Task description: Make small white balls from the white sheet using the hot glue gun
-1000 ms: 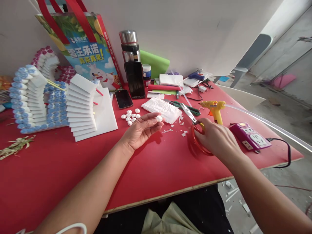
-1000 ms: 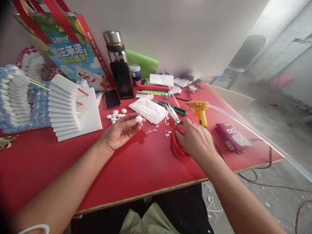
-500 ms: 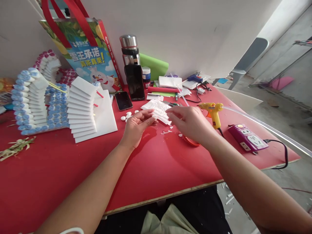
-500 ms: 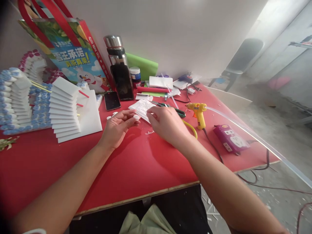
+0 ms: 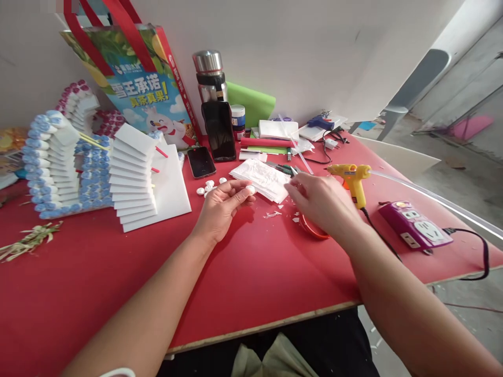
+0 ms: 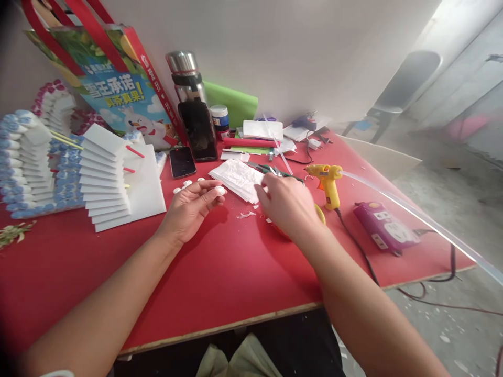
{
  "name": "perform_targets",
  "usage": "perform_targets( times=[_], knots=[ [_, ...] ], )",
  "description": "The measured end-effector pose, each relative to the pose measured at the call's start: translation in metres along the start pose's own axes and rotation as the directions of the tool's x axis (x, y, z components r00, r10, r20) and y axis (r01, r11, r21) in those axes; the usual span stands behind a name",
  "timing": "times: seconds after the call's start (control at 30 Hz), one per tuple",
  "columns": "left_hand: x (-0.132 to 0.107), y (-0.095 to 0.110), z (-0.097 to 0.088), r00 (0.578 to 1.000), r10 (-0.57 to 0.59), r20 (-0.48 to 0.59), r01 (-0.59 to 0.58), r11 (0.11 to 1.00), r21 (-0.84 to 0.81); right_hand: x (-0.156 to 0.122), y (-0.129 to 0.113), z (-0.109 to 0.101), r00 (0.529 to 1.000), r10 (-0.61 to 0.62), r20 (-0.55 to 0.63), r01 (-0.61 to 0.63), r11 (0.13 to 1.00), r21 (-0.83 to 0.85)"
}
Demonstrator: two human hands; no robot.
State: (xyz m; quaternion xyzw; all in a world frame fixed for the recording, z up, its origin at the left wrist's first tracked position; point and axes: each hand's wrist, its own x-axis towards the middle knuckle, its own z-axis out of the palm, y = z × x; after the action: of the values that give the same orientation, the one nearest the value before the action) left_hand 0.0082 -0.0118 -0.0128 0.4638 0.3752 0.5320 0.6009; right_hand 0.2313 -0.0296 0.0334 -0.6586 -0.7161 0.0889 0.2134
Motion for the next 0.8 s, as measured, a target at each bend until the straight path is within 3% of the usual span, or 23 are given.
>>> perform_targets(
  times=[0.07,0.17,0.37,0.53,0.63,0.7,0.77,0.8],
  knots=[
    [0.002,-0.002,-0.002,0.996,-0.092,0.002,0.091,0.988,-0.122,-0.013,0.011,-0.013,0.994,0.103,0.034,-0.089,0.954,-0.286],
    [0.004,-0.002,-0.003,0.985,-0.171,-0.007,0.164,0.957,-0.239,-0.031,0.034,-0.019,0.987,0.146,0.070,-0.096,0.875,-0.474],
    [0.005,0.001,-0.004,0.980,-0.200,-0.009,0.188,0.935,-0.299,-0.040,0.063,-0.002,0.978,0.091,0.187,0.016,0.864,-0.503],
    [0.002,-0.002,-0.003,0.997,-0.074,-0.019,0.071,0.989,-0.130,-0.041,0.049,-0.009,0.989,0.082,0.120,-0.015,0.878,-0.478],
    [0.001,-0.005,0.000,0.993,0.121,-0.015,-0.117,0.983,0.141,-0.037,0.022,-0.020,0.998,0.028,0.050,-0.014,0.966,-0.259],
    [-0.001,-0.006,0.002,0.964,0.264,0.014,-0.255,0.917,0.308,-0.027,0.002,-0.021,0.997,-0.043,0.058,0.039,0.997,0.072],
    [-0.002,-0.007,0.003,0.927,0.369,0.066,-0.364,0.844,0.394,-0.011,-0.013,-0.014,0.978,-0.062,0.200,-0.028,0.908,0.419],
    [-0.003,-0.007,0.003,0.911,0.401,0.093,-0.401,0.814,0.419,-0.002,-0.019,-0.007,0.949,-0.063,0.310,-0.128,0.819,0.559]
  ],
)
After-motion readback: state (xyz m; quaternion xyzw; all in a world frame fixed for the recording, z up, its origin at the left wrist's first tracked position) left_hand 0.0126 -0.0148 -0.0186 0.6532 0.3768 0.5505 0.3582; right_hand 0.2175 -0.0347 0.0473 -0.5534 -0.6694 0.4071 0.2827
